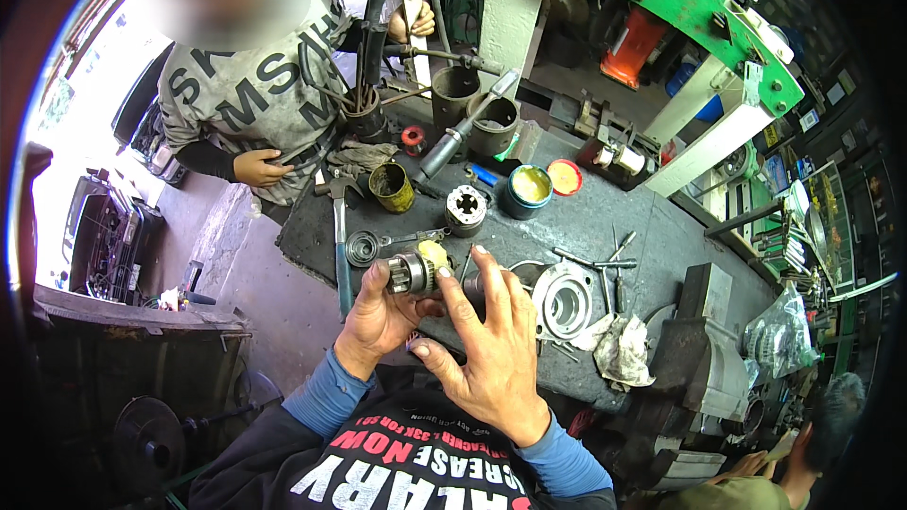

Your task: The person cleans a cylindrical mechanical component with a cloth, applies grease to its interior, and inserts it into a larger housing. They then use a hammer and a metal drift to tap the component into place on the workbench.

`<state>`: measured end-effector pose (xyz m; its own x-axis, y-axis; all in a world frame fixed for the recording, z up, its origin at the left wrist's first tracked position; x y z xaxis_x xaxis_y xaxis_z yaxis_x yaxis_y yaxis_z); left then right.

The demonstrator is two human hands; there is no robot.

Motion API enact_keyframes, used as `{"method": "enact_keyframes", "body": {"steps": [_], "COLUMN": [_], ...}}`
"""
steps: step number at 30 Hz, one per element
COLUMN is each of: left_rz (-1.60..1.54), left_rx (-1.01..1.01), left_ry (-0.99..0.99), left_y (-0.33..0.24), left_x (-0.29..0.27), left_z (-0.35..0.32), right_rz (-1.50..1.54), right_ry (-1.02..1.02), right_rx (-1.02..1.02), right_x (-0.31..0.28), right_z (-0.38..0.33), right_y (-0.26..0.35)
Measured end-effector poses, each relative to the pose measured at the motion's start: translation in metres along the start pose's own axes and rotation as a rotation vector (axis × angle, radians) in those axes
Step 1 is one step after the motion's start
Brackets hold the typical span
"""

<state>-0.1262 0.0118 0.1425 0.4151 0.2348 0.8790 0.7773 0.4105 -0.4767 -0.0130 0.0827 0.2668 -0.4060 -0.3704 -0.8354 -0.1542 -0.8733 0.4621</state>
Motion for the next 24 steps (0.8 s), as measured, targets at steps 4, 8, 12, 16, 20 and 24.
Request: {"method": "enact_keyframes", "body": {"steps": [4,8,12,16,20,24], "left_rz": [-0.038,-0.031,-0.028,0.006,-0.026,-0.077], "left_rx": [0.025,0.029,0.028,-0.043,-0.096,-0.203], "left_ry": [-0.060,-0.108,-0.138,-0.054,0.129,0.209], "left_y": [0.000,-0.001,-0.001,0.003,0.005,0.021], "left_x": [-0.004,-0.006,-0.012,-0.006,0.009,0.022], "left_z": [0.003,0.005,0.007,0.007,0.003,-0.003], "right_rz": [0.002,0.011,0.096,0.354,0.686,1.217], "right_ry": [0.003,-0.003,-0.003,-0.070,0.061,0.343], "right_rx": [-0.015,-0.032,-0.040,-0.002,-0.010,0.124], "right_x": [0.000,0.002,-0.002,-0.012,0.002,0.036], "right_z": [-0.003,-0.006,-0.006,0.008,0.044,0.053], "right_y": [0.002,0.006,0.003,-0.026,-0.053,-0.065]}}
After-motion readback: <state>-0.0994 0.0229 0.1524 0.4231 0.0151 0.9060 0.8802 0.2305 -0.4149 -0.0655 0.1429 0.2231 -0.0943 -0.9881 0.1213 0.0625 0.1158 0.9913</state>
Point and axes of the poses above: each hand's wrist, its own z-axis towards the middle knuckle, its own x-axis out of the palm, y = z × x, the point moved 9 cm from there along z, towards the middle knuckle, and after that the axes turned 4 degrees about -z, right-handed, at the moved point
